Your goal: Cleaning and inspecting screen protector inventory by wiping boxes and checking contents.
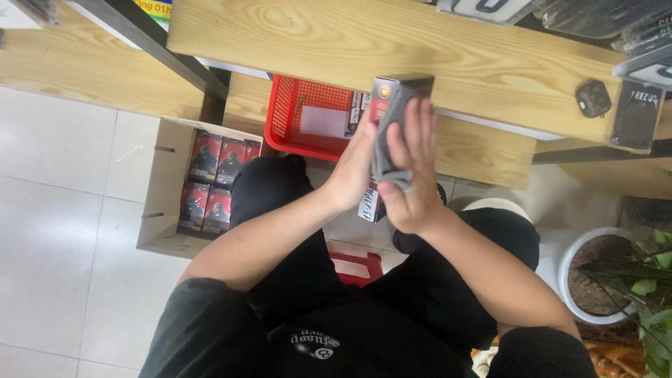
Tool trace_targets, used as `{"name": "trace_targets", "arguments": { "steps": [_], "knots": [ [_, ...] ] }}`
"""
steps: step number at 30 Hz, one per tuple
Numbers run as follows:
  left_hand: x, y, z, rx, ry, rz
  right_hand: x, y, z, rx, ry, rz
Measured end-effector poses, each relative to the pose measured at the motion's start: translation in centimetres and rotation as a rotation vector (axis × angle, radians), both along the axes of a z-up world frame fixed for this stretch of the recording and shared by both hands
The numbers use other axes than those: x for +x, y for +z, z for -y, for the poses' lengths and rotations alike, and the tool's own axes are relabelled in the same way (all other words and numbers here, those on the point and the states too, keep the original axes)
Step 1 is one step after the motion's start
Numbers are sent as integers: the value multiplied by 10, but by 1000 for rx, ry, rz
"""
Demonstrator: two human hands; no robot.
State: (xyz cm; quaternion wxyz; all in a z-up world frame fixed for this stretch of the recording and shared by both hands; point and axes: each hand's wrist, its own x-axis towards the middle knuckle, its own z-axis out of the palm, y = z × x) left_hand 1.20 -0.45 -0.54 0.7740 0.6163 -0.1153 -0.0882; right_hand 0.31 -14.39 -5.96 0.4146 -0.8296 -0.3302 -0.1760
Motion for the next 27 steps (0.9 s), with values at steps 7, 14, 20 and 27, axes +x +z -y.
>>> {"name": "trace_targets", "arguments": {
  "steps": [7, 14, 20, 27],
  "knots": [
    [-23, -23, 12, 47, -108, 124, 18, 27, 20, 222, -76, -40],
    [-8, -29, 8, -299, -245, -33, 32, 37, 24, 914, -105, -461],
    [16, -22, -12, -768, -149, -276, 21, 45, 18, 1400, -354, -882],
    [42, -8, -36, -715, 410, -574, -34, 33, -9, 453, 180, -340]
  ]
}}
